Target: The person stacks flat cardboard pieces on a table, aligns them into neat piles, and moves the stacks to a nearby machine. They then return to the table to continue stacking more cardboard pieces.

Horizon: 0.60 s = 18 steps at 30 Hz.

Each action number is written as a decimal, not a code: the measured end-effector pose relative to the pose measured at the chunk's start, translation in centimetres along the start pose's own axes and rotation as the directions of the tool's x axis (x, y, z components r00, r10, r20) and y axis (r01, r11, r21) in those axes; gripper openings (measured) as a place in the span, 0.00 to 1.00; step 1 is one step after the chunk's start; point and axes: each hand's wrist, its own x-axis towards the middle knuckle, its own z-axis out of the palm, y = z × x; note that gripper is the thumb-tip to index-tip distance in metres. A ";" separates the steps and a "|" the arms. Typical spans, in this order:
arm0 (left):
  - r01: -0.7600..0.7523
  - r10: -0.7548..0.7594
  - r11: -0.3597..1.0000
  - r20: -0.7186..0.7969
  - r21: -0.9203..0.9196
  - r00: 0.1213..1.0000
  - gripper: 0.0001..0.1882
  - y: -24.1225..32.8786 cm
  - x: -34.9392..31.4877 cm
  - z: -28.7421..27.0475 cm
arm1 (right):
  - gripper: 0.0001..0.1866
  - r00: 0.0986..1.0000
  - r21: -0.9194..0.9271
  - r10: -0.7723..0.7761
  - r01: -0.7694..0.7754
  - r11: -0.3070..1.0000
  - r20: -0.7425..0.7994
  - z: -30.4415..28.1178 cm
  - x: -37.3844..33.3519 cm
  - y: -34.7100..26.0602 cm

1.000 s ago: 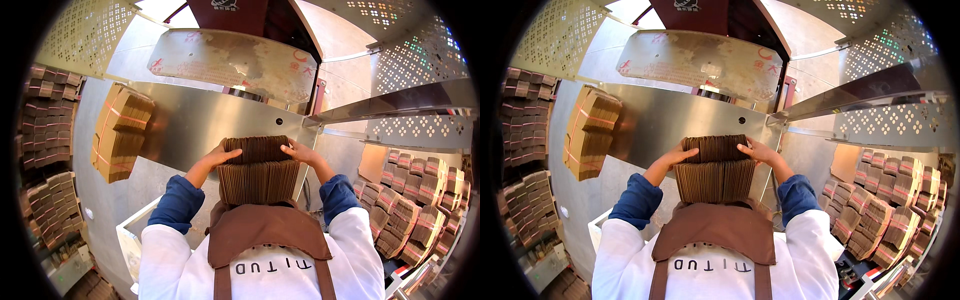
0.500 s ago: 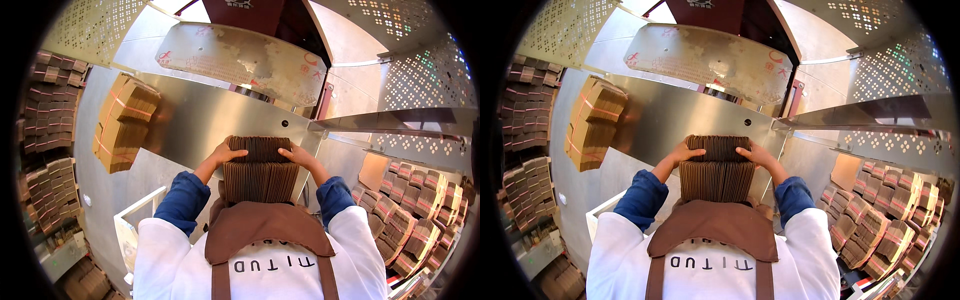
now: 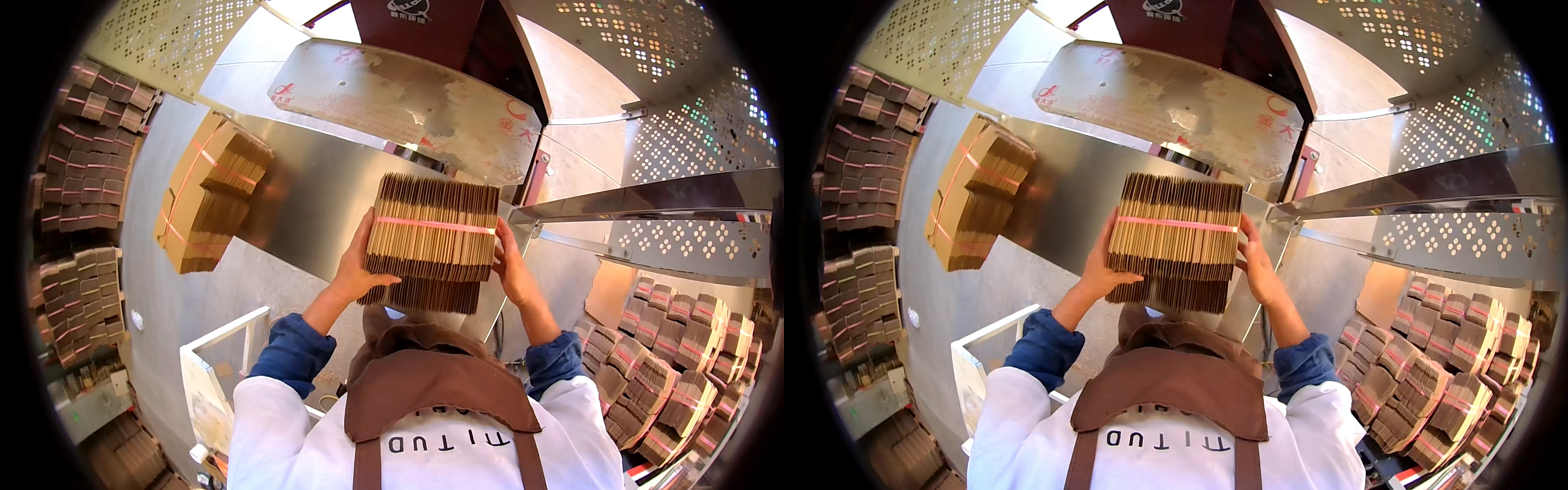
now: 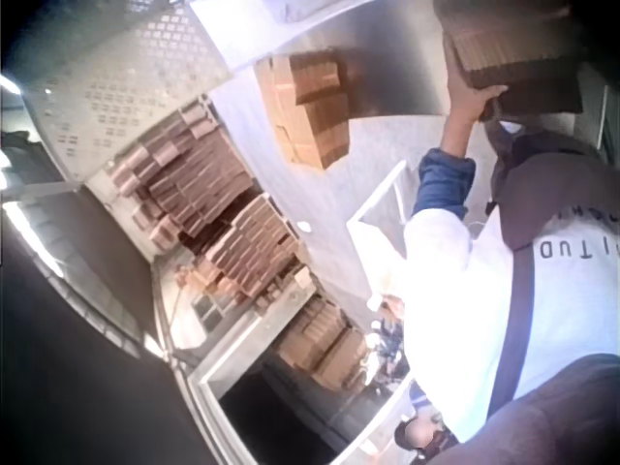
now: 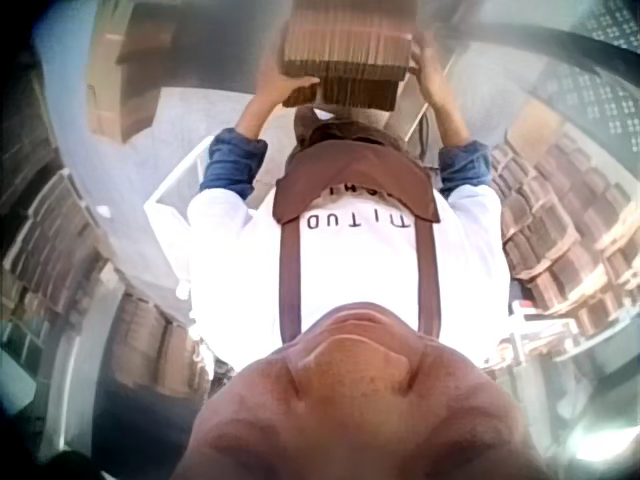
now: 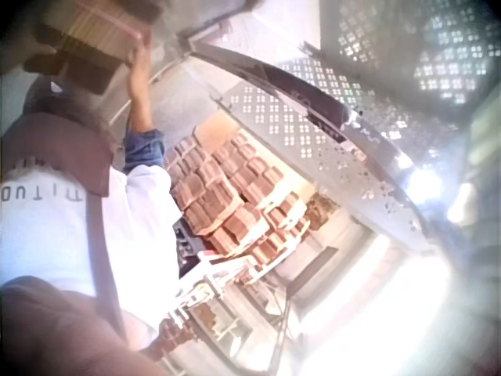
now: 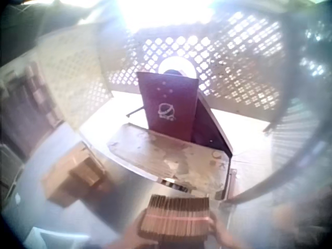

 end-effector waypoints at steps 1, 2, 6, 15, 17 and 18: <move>0.011 -0.012 1.000 0.019 0.022 1.000 0.67 -0.8 -0.5 0.4 | 0.44 0.998 -0.059 -0.055 0.054 0.997 -0.023 -0.2 0.4 2.5; 0.028 -0.030 0.998 0.030 0.048 0.999 0.68 -1.8 -1.2 0.9 | 0.41 0.993 -0.117 -0.108 0.103 0.988 -0.038 -0.2 1.0 5.1; 0.112 -0.096 0.991 0.195 -0.070 0.976 0.69 -3.1 -1.2 1.1 | 0.40 0.993 -0.209 -0.107 0.094 0.973 -0.050 -0.5 3.7 8.0; 0.272 -0.275 0.962 -0.129 -0.036 0.953 0.57 -3.2 0.4 2.1 | 0.44 0.996 -0.214 -0.055 0.068 0.974 0.064 -1.5 3.3 6.8; 0.237 -0.279 0.952 -0.231 -0.192 0.932 0.54 -5.6 0.1 3.3 | 0.44 0.996 -0.296 -0.088 0.083 0.952 -0.004 0.8 3.4 7.6; 0.241 -0.297 0.941 -0.238 -0.237 0.925 0.53 -6.2 -0.1 3.5 | 0.44 0.994 -0.337 -0.107 0.087 0.937 -0.039 1.7 3.3 8.0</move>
